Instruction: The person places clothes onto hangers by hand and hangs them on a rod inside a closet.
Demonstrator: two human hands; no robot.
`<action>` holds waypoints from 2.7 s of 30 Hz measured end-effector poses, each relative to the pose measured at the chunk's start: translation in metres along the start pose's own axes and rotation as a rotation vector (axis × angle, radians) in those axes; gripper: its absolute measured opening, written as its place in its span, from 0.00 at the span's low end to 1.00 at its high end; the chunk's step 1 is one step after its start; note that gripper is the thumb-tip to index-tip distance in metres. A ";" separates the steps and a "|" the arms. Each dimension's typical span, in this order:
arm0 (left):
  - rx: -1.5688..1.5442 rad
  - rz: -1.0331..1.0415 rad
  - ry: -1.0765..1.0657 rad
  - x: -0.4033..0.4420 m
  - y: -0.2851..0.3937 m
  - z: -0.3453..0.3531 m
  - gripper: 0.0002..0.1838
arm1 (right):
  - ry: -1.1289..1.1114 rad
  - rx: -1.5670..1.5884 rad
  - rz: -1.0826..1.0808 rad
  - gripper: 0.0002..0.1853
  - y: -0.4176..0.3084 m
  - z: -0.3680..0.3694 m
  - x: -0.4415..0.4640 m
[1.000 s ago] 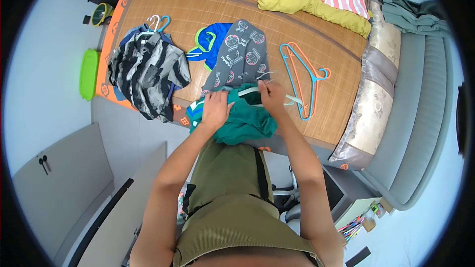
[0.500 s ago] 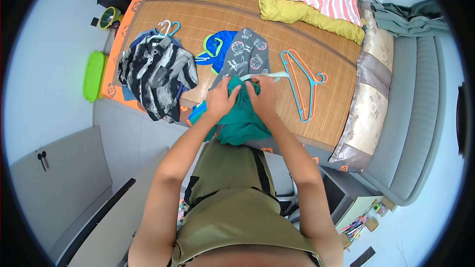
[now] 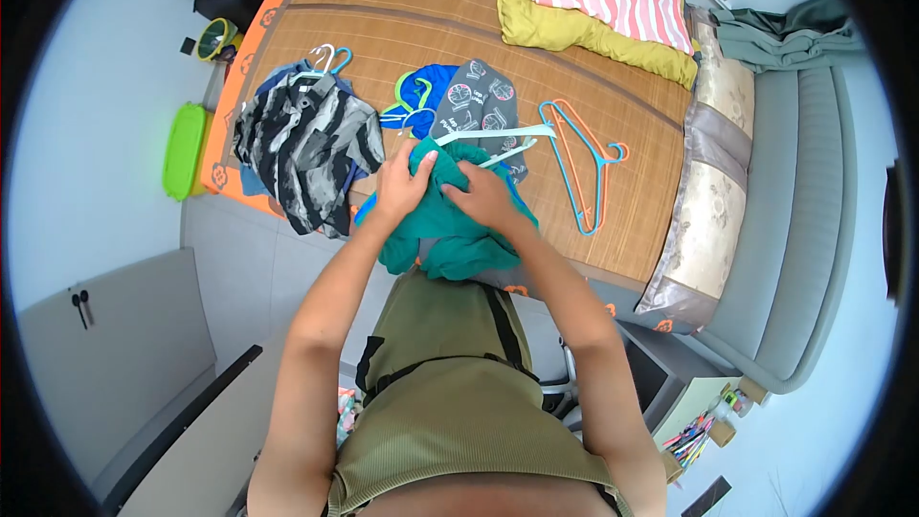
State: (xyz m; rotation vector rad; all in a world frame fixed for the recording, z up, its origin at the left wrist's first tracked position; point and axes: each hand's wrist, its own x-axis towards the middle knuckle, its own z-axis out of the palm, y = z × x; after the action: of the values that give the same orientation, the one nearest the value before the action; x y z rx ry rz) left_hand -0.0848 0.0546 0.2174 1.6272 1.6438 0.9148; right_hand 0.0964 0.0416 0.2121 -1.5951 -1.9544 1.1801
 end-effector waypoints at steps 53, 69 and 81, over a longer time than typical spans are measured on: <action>0.358 0.353 0.019 -0.027 -0.014 -0.032 0.13 | 0.009 -0.053 -0.548 0.11 -0.020 -0.033 0.026; 0.664 0.082 0.208 0.013 -0.142 -0.159 0.14 | 0.169 -0.065 -0.271 0.11 -0.088 0.081 0.145; 0.931 0.081 0.148 0.161 -0.284 -0.242 0.24 | 0.135 0.067 -0.016 0.11 -0.114 0.208 0.338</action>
State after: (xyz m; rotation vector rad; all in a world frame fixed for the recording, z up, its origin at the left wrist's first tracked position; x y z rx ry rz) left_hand -0.4479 0.2092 0.1187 2.2558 2.3109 0.2795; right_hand -0.2266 0.2746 0.1021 -1.5796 -1.8206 1.0902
